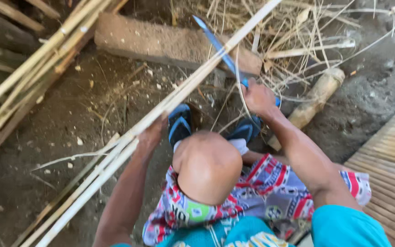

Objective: The person sits on the ground and uses a machete to shave thin strips from bamboo poles, repeatedly drawing the blade along the pole to remove the outer layer. The person handles multiple bamboo poles one at a time, rotating them as needed, and discards the shavings onto the ground.

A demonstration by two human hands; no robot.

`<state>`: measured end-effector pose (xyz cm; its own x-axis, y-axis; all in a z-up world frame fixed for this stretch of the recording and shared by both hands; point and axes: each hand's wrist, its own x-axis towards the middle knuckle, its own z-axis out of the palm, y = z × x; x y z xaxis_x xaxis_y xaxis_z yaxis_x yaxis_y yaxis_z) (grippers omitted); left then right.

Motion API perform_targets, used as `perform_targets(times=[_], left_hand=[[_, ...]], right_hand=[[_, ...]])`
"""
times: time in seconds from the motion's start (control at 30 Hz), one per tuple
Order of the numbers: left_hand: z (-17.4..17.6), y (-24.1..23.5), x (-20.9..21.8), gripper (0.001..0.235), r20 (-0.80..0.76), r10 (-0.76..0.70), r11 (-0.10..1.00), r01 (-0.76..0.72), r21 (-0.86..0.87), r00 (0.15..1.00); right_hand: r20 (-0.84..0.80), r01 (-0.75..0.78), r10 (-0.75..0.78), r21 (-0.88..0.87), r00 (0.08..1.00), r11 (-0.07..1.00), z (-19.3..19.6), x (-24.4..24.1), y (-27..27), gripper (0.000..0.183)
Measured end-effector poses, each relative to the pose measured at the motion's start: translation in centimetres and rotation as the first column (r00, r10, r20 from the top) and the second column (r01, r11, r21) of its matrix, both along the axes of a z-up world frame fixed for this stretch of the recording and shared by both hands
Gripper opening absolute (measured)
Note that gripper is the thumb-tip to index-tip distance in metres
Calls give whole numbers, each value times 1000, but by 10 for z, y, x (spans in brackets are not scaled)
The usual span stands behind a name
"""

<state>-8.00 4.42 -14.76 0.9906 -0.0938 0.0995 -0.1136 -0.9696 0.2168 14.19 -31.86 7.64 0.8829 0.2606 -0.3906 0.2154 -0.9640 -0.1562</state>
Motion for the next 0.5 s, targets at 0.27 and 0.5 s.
perform_targets(times=[0.27, 0.5], left_hand=[[12, 20, -14, 33, -168, 87, 996, -87, 6, 982], [57, 19, -24, 37, -359, 199, 967, -241, -78, 912]], right_hand=[[56, -14, 15, -11, 998, 1000, 5, 17, -5, 60], [-57, -125, 120, -99, 991, 987, 32, 3, -1, 60]])
